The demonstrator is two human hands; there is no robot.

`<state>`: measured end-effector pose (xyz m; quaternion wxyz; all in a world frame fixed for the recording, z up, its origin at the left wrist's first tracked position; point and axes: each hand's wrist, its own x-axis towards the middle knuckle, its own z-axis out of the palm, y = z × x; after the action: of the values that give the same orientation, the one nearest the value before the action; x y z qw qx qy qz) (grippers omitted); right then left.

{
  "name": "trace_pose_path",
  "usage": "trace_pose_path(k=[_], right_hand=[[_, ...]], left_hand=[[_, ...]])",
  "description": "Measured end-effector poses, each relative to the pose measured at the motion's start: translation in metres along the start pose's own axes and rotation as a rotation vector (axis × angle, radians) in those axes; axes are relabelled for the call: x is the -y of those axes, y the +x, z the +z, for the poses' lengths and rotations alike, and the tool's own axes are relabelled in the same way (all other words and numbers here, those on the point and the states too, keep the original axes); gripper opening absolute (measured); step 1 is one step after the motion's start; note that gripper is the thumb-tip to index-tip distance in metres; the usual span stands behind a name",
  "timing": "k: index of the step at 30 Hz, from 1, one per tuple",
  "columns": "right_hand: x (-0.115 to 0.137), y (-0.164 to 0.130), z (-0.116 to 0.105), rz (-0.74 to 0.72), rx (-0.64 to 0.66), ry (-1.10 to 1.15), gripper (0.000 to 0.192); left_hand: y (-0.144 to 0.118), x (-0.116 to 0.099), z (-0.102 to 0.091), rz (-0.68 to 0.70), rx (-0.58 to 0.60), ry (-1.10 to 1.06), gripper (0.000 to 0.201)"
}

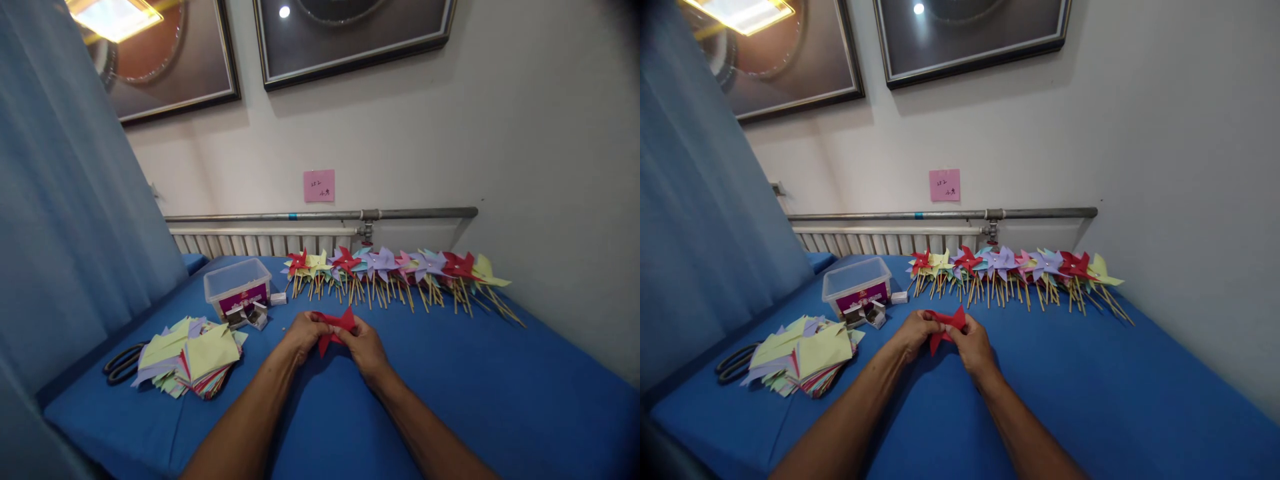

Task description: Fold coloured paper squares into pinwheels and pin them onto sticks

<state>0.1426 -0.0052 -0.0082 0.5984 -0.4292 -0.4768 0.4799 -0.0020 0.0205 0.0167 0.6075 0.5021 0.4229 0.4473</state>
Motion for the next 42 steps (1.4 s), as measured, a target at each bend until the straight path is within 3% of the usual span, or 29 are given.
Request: trace_pose_path(k=[8, 14, 21, 34, 42], right_hand=[[0.005, -0.001, 0.003, -0.008, -0.011, 0.038, 0.033], [0.003, -0.001, 0.003, 0.062, 0.010, 0.136, 0.043], [0.014, -0.006, -0.002, 0.114, 0.111, 0.212, 0.043], [0.014, -0.005, -0.003, 0.093, 0.057, 0.081, 0.043], [0.018, -0.007, -0.003, 0.116, 0.046, 0.051, 0.045]], left_hand=[[0.000, 0.001, -0.001, -0.033, 0.005, -0.026, 0.019], [-0.010, -0.010, 0.004, 0.003, 0.094, -0.062, 0.016], [-0.011, -0.012, 0.005, 0.055, 0.099, -0.038, 0.020], [-0.013, -0.015, 0.007, 0.050, 0.111, -0.024, 0.020], [-0.016, -0.012, 0.009, 0.032, 0.049, -0.023, 0.019]])
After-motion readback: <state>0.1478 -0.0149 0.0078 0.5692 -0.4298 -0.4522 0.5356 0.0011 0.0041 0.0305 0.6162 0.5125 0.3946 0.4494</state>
